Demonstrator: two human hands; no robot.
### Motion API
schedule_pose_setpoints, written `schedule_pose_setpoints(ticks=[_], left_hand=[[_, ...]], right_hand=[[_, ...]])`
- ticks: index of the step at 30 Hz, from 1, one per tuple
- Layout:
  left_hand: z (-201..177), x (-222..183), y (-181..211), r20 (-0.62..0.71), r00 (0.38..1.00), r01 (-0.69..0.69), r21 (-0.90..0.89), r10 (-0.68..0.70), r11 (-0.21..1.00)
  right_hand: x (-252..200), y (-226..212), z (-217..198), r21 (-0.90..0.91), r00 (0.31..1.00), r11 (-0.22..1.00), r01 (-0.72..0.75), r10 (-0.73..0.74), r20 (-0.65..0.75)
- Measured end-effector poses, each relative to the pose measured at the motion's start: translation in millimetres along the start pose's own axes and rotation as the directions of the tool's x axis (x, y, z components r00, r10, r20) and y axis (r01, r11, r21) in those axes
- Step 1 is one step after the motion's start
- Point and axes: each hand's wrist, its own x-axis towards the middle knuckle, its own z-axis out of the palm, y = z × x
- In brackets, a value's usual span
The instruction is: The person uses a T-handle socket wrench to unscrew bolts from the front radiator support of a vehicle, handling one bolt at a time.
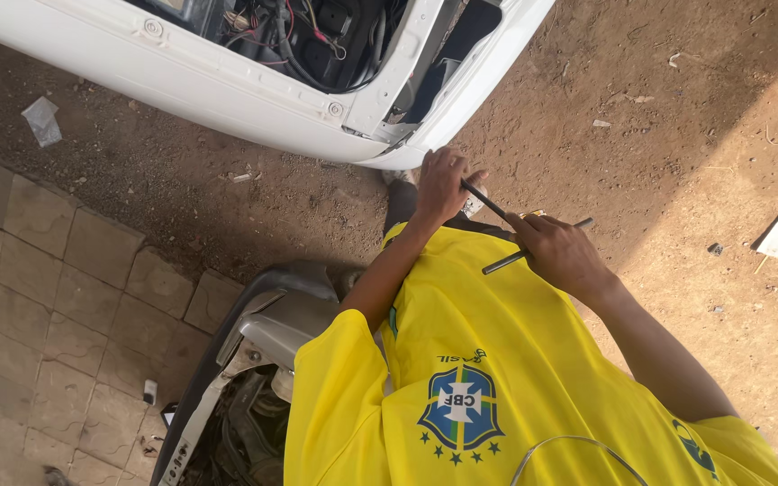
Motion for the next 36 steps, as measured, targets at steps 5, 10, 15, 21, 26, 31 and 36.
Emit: schedule_pose_setpoints(ticks=[5, 10, 15, 21, 26, 31, 36], left_hand=[[-48.1, 27.2, 40.4, -0.472, 0.844, 0.084, -0.348, -0.253, 0.934], [-55.6, 84.3, 53.4, -0.206, 0.842, 0.008, -0.919, -0.499, 0.393], [-51.3, 153.0, 72.6, -0.279, 0.845, -0.076, -0.907, -0.457, 0.415], [-73.5, 270.5, 109.3, 0.105, 0.828, -0.044, -0.967, -0.551, -0.250], [-61.0, 356.8, 118.7, 0.086, 0.819, -0.129, -0.936, -0.568, -0.327], [-48.5, 379.3, 130.7, 0.057, 0.676, -0.236, -0.928, -0.734, -0.290], [-50.9, 407.5, 130.9, -0.007, 0.638, -0.278, -0.935, -0.770, -0.222]], right_hand=[[19.0, 30.7, -13.0, 0.111, 0.998, 0.992, -0.057, 0.057, 0.001], [42.6, 71.0, -12.6, 0.342, 0.991, 0.939, -0.027, 0.071, -0.115], [46.1, 128.6, -21.8, 0.430, 0.929, 0.897, 0.103, 0.067, -0.364], [52.7, 213.3, -49.0, 0.620, 0.933, 0.779, -0.092, 0.286, -0.220], [91.4, 315.8, -46.4, 0.356, 0.813, 0.873, 0.334, -0.077, -0.577], [125.7, 409.2, -50.5, 0.643, 0.978, 0.766, -0.009, 0.140, -0.154], [167.6, 468.1, -36.2, 0.811, 0.987, 0.572, -0.122, 0.158, 0.038]])
